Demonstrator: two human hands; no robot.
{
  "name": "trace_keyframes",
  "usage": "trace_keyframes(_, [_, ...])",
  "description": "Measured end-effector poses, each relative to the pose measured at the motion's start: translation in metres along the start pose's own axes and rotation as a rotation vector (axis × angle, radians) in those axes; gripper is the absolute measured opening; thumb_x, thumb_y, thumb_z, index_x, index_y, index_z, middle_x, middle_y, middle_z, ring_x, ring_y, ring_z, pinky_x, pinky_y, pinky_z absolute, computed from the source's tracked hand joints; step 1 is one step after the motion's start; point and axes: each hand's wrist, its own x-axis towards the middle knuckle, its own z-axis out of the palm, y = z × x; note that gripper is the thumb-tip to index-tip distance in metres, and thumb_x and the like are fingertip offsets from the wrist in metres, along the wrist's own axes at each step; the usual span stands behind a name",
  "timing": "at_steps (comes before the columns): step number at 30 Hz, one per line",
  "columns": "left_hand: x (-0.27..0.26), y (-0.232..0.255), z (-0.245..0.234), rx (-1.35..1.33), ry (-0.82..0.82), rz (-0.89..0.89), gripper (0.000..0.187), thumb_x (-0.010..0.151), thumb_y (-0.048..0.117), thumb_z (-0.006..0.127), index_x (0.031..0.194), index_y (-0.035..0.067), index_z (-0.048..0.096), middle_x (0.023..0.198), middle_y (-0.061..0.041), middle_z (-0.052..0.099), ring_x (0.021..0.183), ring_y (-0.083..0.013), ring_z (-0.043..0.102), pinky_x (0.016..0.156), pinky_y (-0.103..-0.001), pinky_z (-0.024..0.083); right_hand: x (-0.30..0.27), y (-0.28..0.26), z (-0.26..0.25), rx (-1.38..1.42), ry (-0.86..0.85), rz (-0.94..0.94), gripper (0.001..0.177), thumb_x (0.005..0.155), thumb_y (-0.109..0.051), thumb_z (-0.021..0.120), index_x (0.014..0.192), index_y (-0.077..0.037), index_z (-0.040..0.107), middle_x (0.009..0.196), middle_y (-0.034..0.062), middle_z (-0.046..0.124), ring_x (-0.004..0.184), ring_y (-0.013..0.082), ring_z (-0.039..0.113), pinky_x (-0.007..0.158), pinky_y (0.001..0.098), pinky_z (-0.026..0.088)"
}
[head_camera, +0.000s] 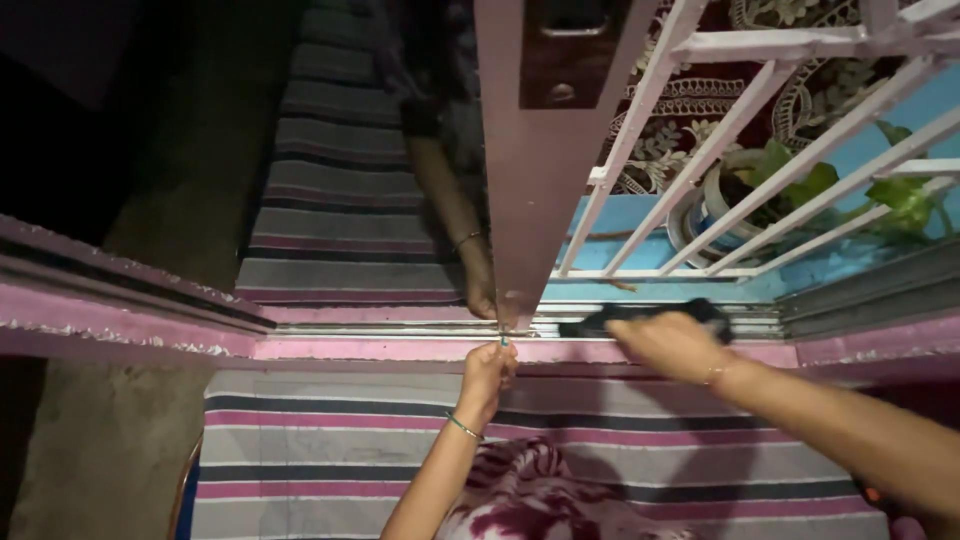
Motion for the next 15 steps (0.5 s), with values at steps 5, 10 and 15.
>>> trace_keyframes(5, [-0.004, 0.004, 0.003, -0.023, -0.021, -0.007, 0.025, 0.103, 0.027, 0.060, 0.087, 0.008, 0.063, 0.064, 0.003, 0.056, 0.049, -0.0046, 0.042, 0.043, -0.022, 0.028, 0.041, -0.045, -0.009, 0.142, -0.023, 0.033, 0.017, 0.095, -0.019, 0.049, 0.108, -0.013, 0.057, 0.088, 0.0170, 0.072, 0.081, 0.0390, 0.072, 0.067, 0.0530, 0.056])
trace_keyframes(10, [-0.009, 0.004, 0.003, -0.046, 0.001, -0.015, 0.025, 0.105, 0.026, 0.059, 0.088, 0.008, 0.063, 0.064, 0.005, 0.054, 0.048, -0.0028, 0.038, 0.042, -0.020, 0.024, -0.009, 0.007, -0.056, 0.094, -0.403, 0.311, 0.032, 0.101, -0.042, 0.048, 0.113, -0.021, 0.067, 0.097, 0.0146, 0.073, 0.094, 0.0372, 0.072, 0.085, 0.0514, 0.055])
trace_keyframes(15, [-0.002, 0.004, 0.004, -0.044, 0.018, -0.036, 0.022, 0.103, 0.022, 0.058, 0.088, 0.007, 0.063, 0.065, 0.003, 0.055, 0.047, -0.0038, 0.037, 0.041, -0.021, 0.023, -0.015, 0.061, -0.083, -0.133, -0.464, 0.234, 0.032, 0.096, -0.046, 0.052, 0.110, -0.023, 0.070, 0.096, 0.0095, 0.074, 0.097, 0.0328, 0.073, 0.086, 0.0491, 0.056])
